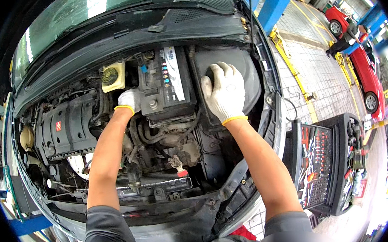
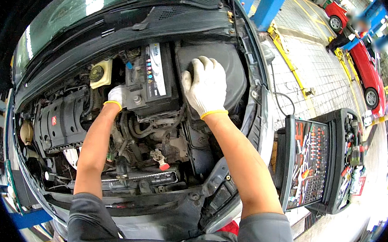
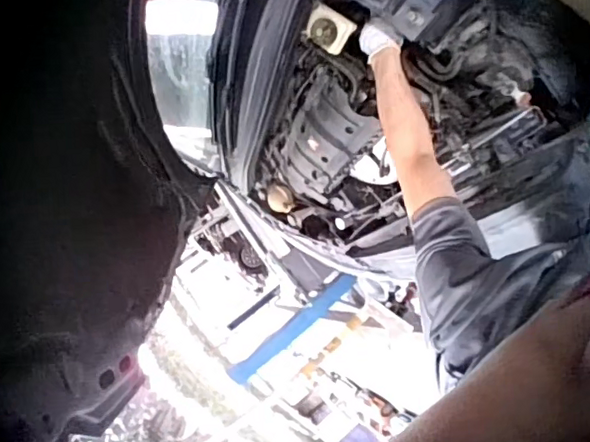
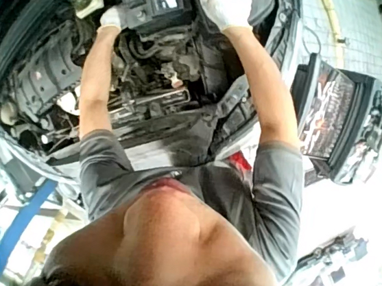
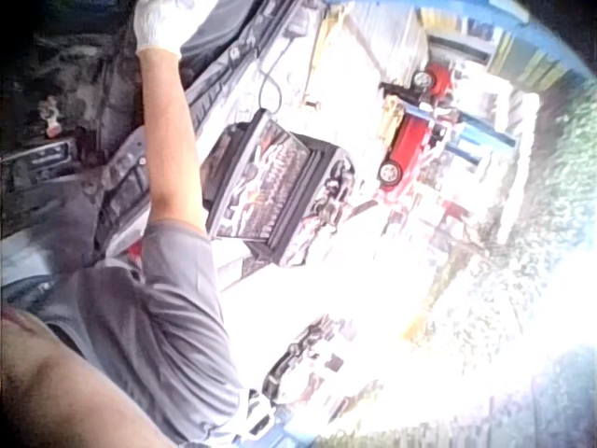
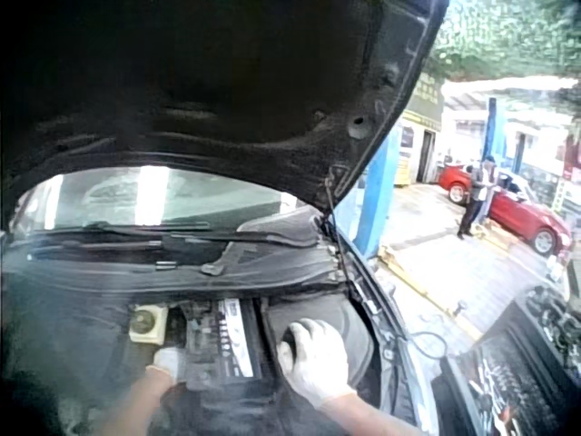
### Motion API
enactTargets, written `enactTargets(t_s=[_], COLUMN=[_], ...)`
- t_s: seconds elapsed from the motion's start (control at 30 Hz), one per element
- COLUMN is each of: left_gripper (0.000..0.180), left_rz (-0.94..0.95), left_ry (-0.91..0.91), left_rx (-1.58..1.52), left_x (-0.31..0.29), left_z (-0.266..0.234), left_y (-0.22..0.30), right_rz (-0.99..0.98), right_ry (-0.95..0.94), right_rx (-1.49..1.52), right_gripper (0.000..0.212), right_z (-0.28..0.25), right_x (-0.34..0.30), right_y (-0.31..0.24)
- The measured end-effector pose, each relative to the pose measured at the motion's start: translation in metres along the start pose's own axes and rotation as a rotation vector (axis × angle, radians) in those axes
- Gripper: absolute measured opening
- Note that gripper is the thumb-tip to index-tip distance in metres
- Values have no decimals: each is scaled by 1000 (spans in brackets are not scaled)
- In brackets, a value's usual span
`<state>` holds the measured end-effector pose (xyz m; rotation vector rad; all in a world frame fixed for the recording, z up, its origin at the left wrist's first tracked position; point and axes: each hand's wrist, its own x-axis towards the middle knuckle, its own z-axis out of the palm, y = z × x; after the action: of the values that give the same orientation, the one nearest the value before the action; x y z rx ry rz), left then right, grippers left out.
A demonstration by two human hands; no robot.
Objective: The person removes a plastic engine cover from a car's engine bay. They unclip fasteners, lift the cover, and set it aside, revealing the engine components underneath.
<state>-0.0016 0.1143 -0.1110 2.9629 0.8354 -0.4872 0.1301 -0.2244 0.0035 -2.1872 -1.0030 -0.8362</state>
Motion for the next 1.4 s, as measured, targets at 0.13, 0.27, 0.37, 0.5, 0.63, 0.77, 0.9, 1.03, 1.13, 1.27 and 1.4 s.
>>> enactTargets(t_s=[0.13, 0.27, 0.37, 0.5, 0.63, 0.77, 0.9, 1.03, 1.13, 1.27, 1.4], left_gripper=[38, 44, 45, 27, 30, 43, 34, 36, 38, 36, 41], left_rz=[18, -82, -110, 79, 211, -34, 12, 43, 60, 200, 249], left_ry=[19, 35, -27, 65, 143, 158, 77, 64, 50, 217, 342], left_rx=[-169, -256, -428, -143, -130, -650, -1111, -1185, -1317, -1326, -958], left_x=[-5, 4, 24, 69, 48, -11, -79, -162, -202, -223, -191], left_z=[-7, -1, 10, 64, 75, 25, -11, -73, -96, -143, -218], left_y=[3, 8, 10, -34, -87, -26, -19, -15, -15, 8, 60], right_rz=[9, 12, 25, -16, -21, -22, -35, -26, -35, -54, -27], right_ry=[1, -2, -2, 28, 18, 13, 38, -37, -27, 7, 42], right_rx=[0, -14, -35, -31, 10, -53, -33, -72, -97, -62, -33], right_gripper=[38, 40, 39, 37, 36, 36, 31, 35, 35, 35, 36], right_z=[2, 2, -4, 0, 5, 5, 4, 3, 2, -3, -6], right_x=[-3, -4, -6, -2, 4, -3, -3, -5, -5, 1, 0], right_y=[4, 7, 11, 7, -12, 4, 3, 3, 2, -6, 6])
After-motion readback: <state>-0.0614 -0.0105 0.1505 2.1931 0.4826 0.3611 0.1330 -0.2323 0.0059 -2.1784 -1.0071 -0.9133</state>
